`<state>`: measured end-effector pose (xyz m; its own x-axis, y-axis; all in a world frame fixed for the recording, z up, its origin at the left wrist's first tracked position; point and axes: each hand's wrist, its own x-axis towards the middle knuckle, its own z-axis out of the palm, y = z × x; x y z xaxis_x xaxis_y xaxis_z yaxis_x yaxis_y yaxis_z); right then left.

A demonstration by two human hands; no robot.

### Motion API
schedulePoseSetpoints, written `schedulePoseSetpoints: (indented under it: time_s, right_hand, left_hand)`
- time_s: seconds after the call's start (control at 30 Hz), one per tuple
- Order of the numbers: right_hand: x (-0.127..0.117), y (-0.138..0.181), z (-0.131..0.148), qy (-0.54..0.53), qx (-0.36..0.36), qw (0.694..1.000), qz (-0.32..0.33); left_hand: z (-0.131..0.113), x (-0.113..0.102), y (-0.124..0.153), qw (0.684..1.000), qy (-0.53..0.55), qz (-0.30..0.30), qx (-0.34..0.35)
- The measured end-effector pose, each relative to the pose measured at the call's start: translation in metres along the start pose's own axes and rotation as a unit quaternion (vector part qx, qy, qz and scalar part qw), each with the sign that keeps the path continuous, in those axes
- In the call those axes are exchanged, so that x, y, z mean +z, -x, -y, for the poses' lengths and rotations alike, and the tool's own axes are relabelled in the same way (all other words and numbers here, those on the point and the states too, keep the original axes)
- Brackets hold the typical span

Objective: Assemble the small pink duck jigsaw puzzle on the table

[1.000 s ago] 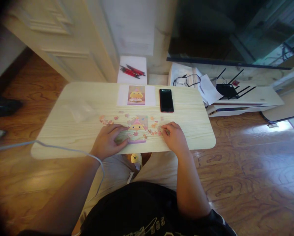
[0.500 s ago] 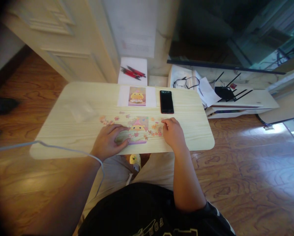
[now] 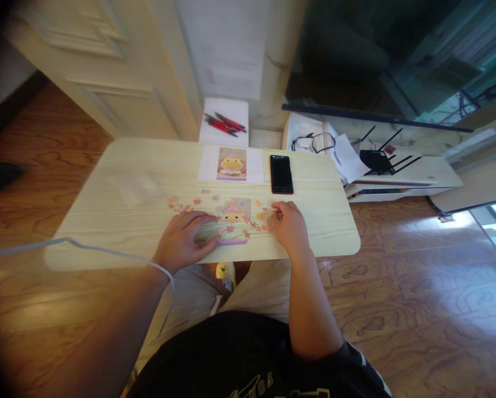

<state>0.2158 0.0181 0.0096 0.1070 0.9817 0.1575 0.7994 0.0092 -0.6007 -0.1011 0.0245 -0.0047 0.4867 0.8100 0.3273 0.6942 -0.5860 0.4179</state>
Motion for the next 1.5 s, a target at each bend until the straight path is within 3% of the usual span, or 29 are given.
schedulePoseSetpoints:
  time_s: [0.2,0.5,0.6,0.73,0.83,1.0,1.5]
  right_hand:
    - [0.013,-0.008,0.005,-0.005,-0.034,0.999,0.036]
    - [0.016,-0.011,0.008,-0.026,0.008,0.999,0.033]
    - [0.012,-0.011,0.016,-0.074,0.016,0.997,0.026]
    - [0.013,-0.009,0.034,-0.169,-0.037,0.984,0.048]
    - [0.021,-0.005,0.052,-0.205,-0.065,0.972,0.095]
    - [0.039,0.001,0.072,-0.256,-0.046,0.955,0.141]
    - [0.053,0.009,0.079,-0.275,-0.028,0.950,0.149]
  left_hand:
    - [-0.002,-0.001,0.000,1.000,0.002,-0.004,-0.007]
    - [-0.003,-0.001,0.001,1.000,0.000,-0.010,-0.006]
    - [-0.004,-0.001,0.001,1.000,-0.002,-0.023,-0.018]
    - [-0.005,-0.001,0.001,0.998,-0.007,-0.038,-0.039]
    - [-0.004,0.000,0.001,0.999,-0.014,-0.041,-0.032]
    - [-0.003,0.003,0.001,0.998,-0.014,-0.055,-0.017]
    - [0.000,0.002,0.004,0.998,-0.031,-0.044,0.024]
